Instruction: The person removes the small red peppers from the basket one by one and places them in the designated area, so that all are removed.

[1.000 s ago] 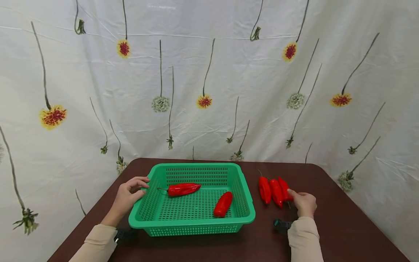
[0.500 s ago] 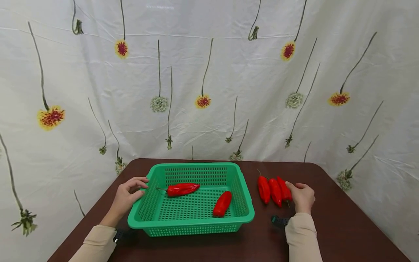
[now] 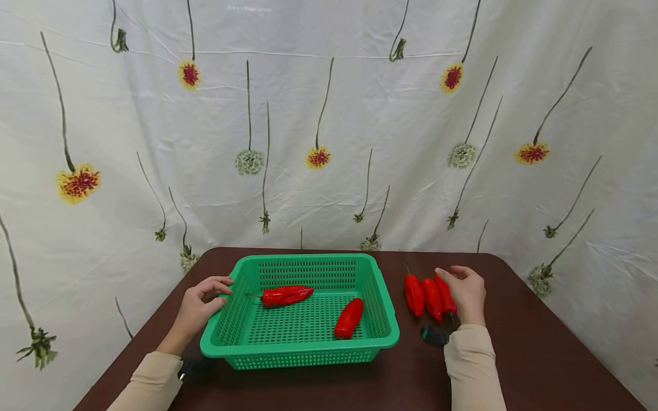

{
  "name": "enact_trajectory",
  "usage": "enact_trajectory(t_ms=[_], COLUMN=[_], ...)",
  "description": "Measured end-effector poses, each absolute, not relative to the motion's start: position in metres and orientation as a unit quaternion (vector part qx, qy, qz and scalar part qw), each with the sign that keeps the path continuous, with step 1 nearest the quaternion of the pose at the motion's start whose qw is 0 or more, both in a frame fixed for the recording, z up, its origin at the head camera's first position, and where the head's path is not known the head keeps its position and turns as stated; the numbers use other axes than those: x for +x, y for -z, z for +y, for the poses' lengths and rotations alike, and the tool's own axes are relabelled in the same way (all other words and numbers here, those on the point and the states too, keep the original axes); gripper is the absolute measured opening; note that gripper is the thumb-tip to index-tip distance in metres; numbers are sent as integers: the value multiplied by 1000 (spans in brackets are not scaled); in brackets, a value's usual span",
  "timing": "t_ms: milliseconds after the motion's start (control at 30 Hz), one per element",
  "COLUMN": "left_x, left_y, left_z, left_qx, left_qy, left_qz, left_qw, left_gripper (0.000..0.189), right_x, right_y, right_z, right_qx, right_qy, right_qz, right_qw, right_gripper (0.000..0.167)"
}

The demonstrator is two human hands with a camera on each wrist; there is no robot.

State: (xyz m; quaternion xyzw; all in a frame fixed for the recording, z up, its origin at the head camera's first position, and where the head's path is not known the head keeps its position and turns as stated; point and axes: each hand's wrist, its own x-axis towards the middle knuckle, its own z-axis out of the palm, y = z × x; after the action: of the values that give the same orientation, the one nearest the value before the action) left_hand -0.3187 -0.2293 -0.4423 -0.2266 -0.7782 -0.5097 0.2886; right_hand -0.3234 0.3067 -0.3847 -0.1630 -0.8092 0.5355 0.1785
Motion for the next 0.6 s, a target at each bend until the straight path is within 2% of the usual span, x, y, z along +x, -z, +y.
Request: enact_trajectory(t_ms=[600], left_x=[-318], left_y=[441], left_z=[-229], left_qx=[-224], left_qy=[516], left_qz=[-777], left_qw=[283], left_gripper=[22], right_x=[-315], right_y=[356], right_z=[295], right_qx=[-79], right_qy=[-528], right_qz=[-837], right_qw=[119], right_gripper=[71])
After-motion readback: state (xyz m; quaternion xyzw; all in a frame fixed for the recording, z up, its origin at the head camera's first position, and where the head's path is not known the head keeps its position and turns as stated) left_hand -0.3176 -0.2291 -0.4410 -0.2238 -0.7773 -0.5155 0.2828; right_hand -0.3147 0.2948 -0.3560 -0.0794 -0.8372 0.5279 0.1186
